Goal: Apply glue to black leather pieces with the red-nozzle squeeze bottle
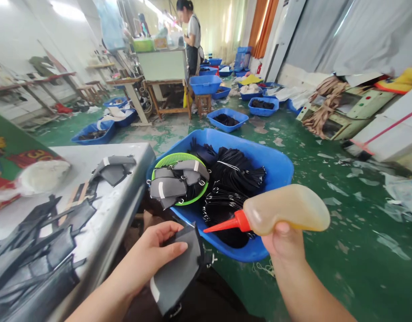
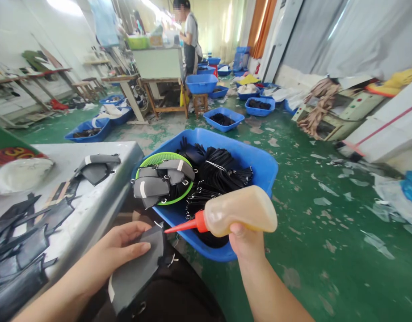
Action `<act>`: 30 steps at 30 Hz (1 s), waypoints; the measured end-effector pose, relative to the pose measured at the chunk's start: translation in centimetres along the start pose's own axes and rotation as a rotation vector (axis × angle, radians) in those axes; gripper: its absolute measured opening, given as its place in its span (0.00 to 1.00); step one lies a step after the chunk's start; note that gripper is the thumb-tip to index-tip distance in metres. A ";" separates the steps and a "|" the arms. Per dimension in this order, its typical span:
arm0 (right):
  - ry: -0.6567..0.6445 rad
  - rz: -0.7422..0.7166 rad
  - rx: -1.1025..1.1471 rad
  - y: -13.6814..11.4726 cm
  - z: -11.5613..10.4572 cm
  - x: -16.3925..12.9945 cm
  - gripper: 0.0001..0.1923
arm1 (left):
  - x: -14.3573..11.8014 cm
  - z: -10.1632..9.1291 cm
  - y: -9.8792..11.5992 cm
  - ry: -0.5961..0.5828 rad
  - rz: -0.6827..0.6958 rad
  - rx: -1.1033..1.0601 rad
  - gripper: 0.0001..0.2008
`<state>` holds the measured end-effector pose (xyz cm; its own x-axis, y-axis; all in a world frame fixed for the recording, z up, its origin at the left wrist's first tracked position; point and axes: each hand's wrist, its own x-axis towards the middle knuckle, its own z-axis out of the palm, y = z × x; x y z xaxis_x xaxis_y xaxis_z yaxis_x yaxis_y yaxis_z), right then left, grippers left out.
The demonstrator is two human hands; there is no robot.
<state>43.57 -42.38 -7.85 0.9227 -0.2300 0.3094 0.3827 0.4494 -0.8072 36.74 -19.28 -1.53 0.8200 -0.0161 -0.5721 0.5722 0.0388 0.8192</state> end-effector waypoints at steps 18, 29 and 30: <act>-0.128 0.012 -0.204 2.3 -2.2 -1.5 0.20 | -0.6 -0.8 -1.3 -0.037 0.117 0.044 0.12; -0.108 0.119 -0.192 2.1 -3.0 -1.9 0.22 | -0.8 -0.3 -0.8 0.055 0.087 -0.094 0.13; -0.114 0.107 -0.195 2.0 -2.9 -2.0 0.21 | -0.8 -0.2 -0.7 0.060 0.087 -0.118 0.13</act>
<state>42.36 -43.55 -11.53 0.9610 -0.0864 0.2626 0.2764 0.2887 -0.9167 35.67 -19.06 -1.67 0.8624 0.0516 -0.5035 0.4912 0.1545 0.8572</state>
